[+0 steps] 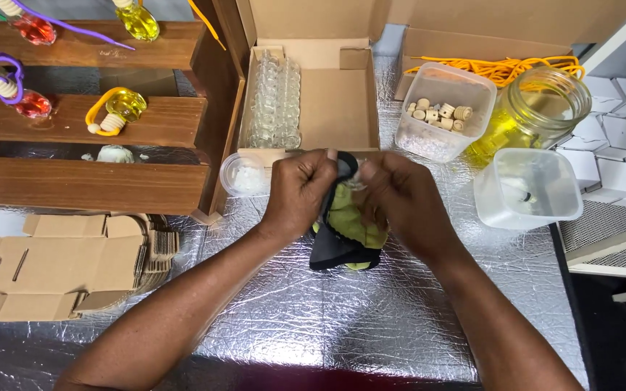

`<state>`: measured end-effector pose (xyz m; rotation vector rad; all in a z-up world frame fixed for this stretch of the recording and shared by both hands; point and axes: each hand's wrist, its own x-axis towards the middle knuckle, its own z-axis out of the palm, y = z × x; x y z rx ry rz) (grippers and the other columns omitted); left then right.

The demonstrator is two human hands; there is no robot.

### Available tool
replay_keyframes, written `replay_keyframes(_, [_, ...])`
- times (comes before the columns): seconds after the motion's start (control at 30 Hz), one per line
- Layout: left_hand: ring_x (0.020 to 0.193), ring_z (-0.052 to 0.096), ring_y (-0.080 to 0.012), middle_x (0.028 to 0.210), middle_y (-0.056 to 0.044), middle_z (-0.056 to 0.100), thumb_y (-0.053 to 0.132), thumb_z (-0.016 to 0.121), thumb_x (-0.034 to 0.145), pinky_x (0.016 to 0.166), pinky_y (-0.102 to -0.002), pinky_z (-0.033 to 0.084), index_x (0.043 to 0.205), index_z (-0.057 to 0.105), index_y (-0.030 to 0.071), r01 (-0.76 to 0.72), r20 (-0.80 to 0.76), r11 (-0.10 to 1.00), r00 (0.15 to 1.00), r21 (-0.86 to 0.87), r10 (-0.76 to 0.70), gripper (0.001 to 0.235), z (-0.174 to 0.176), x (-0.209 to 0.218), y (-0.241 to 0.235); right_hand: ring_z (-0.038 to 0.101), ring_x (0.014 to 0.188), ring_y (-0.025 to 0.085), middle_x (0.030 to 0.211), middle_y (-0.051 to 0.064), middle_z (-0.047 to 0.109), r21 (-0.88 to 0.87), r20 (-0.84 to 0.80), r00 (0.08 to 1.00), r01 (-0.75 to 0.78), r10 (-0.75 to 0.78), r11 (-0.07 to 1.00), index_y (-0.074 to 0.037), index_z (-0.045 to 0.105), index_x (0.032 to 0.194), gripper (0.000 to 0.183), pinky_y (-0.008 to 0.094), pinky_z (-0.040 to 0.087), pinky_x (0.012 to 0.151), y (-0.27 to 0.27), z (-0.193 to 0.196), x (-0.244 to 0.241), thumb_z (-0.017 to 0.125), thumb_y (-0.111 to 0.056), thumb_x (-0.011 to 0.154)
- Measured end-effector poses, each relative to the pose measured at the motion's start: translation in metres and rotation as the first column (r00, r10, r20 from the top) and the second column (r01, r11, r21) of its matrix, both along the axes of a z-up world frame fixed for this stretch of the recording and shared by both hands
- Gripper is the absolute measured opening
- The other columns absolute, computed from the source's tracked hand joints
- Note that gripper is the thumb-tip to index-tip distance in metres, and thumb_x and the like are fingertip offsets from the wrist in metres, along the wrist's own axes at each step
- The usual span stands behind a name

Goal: The person assembles a small perfume bottle by inserting a wooden stopper, threading a yellow cord through the neck, and securing it with a knot. They then place the bottle into a small cardboard box, close the box, and set it aside. Finally, they wipe a clear glass bottle with a cloth.

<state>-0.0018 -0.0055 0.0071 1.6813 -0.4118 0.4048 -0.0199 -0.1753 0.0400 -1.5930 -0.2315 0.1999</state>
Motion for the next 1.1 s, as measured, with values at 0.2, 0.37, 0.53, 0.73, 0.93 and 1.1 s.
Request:
replay_keyframes(0.2, [0.055,0.039,-0.0061,0.043,0.001,0.045,0.019,0.052,0.107,0.048,-0.026,0.038,0.056,0.046,0.015,0.018,-0.076,0.995,0.997,-0.099,-0.026,0.052,-0.025,0.014,0.008,0.068,0.056,0.033,0.074,0.016,0.065,-0.475,0.663,0.735,0.266,0.142,0.839,-0.002,0.065,0.113,0.020,0.041,0.051,0.045,0.000,0.006,-0.001,0.070,-0.016,0.099])
replay_keyframes(0.37, [0.056,0.041,-0.0058,0.043,-0.006,0.044,0.016,0.056,0.105,0.047,-0.026,0.037,0.058,0.048,0.010,0.011,0.052,0.999,0.999,0.053,-0.014,0.048,-0.006,-0.001,0.003,0.051,0.030,0.016,0.044,0.008,0.054,0.031,-0.020,1.000,-0.002,0.002,1.000,-0.006,0.061,0.070,0.056,0.025,0.035,0.026,0.000,-0.013,0.001,0.045,-0.041,0.110])
replay_keyframes(0.53, [0.057,0.040,-0.0058,0.043,-0.005,0.046,0.019,0.055,0.107,0.048,-0.026,0.037,0.058,0.050,0.012,0.005,-0.026,1.000,1.000,-0.004,-0.005,0.050,-0.016,0.008,0.007,0.060,0.041,0.020,0.065,0.014,0.061,-0.088,0.134,0.990,0.049,-0.037,0.995,-0.001,0.063,0.101,0.026,0.029,0.042,0.035,-0.001,0.001,-0.001,0.059,-0.027,0.102])
replay_keyframes(0.73, [0.057,0.039,-0.0065,0.043,-0.002,0.044,0.019,0.054,0.106,0.048,-0.028,0.037,0.057,0.049,0.011,-0.036,-0.077,0.999,0.996,-0.023,0.034,0.051,-0.019,0.009,0.008,0.065,0.050,0.028,0.080,0.015,0.066,-0.453,0.611,0.785,0.245,0.098,0.857,-0.001,0.064,0.126,0.035,0.038,0.050,0.046,-0.003,-0.004,0.002,0.073,-0.016,0.096])
replay_keyframes(0.93, [0.060,0.041,-0.0044,0.042,-0.005,0.046,0.019,0.057,0.106,0.049,-0.025,0.038,0.058,0.052,0.010,-0.024,-0.006,0.998,1.000,0.052,0.024,0.049,-0.013,0.004,0.004,0.052,0.031,0.016,0.046,0.009,0.055,-0.068,-0.029,0.997,0.076,-0.078,0.995,0.000,0.070,0.084,0.053,0.025,0.036,0.028,0.003,-0.012,0.001,0.046,-0.039,0.109])
replay_keyframes(1.1, [0.059,0.041,-0.0074,0.044,-0.008,0.046,0.020,0.057,0.106,0.051,-0.029,0.041,0.059,0.053,0.009,-0.047,-0.032,0.998,0.998,0.050,0.049,0.049,-0.015,0.008,0.009,0.065,0.046,0.022,0.063,0.015,0.061,-0.099,0.104,0.989,0.117,-0.107,0.988,0.004,0.069,0.100,0.034,0.029,0.047,0.036,0.007,0.011,-0.005,0.057,-0.028,0.105])
